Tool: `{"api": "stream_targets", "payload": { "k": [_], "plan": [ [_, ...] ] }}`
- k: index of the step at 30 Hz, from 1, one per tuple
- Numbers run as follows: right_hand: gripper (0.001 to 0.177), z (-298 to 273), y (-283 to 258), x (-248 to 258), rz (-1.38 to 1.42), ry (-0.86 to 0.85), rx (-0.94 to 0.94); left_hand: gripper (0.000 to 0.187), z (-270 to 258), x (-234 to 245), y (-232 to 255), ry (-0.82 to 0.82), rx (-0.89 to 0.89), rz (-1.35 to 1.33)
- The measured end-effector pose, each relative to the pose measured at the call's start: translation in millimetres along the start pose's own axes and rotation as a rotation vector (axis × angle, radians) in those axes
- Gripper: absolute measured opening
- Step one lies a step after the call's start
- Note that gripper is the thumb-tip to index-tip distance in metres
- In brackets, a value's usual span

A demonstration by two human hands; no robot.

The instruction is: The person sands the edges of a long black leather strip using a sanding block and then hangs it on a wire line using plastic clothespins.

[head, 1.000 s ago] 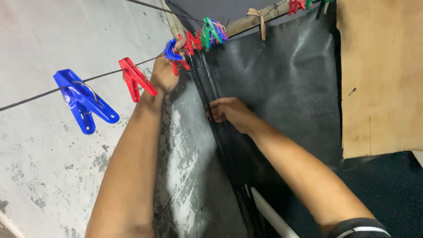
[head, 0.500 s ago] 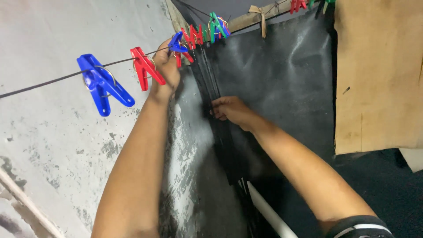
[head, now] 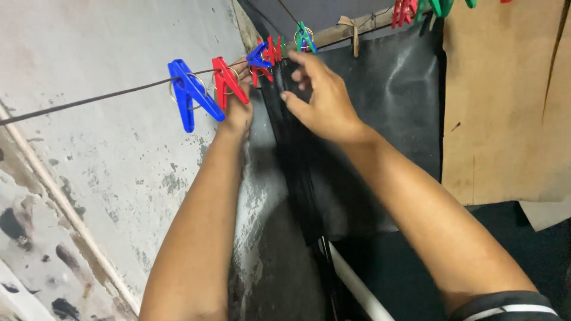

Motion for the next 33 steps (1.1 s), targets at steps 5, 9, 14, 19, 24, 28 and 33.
{"api": "stream_targets", "payload": {
  "k": [5, 9, 14, 19, 24, 28, 33],
  "plan": [
    [0.073, 31.9, -58.6, -0.8, -0.402, -0.036, 0.204, 0.040, -4.8, -6.8, 7.4, 0.076, 0.143, -0.055],
    [0.045, 46.8, -60.3, -13.3, -0.587, 0.014, 0.377, 0.044, -7.2, 1.4, -29.9, 0.360, 0.374, -0.401],
    [0.030, 48.1, -66.9, -12.1, -0.438, -0.036, 0.380, 0.026, -24.3, 2.6, 15.0, 0.094, 0.396, 0.645],
    [0.046, 38.6, -80.6, -3.4, -0.225, -0.043, 0.384, 0.028, -31.2, 0.1, 33.4, 0.130, 0.646, 0.748],
    [0.052, 34.4, -77.6, 2.2, -0.120, -0.019, 0.319, 0.059, -31.4, -15.4, 73.5, 0.154, 0.397, 0.584],
    [0.104, 19.6, -67.4, 2.3, -0.197, -0.120, 0.140, 0.028, -26.8, -2.8, 57.5, 0.100, 0.228, 0.719],
    [0.083, -34.2, -53.9, 14.1, -0.265, -0.168, 0.071, 0.031, -46.9, 70.2, -119.9, 0.503, 0.388, -0.605]
  ]
}}
Point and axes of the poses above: each hand's wrist, its own z-axis towards the middle knuckle, its own x-axis out of the back of the hand, y = z × x, the point moved 8 cm from there along z, towards the middle knuckle, and after that the axes turned 6 degrees about -x, right-handed, at the moved point
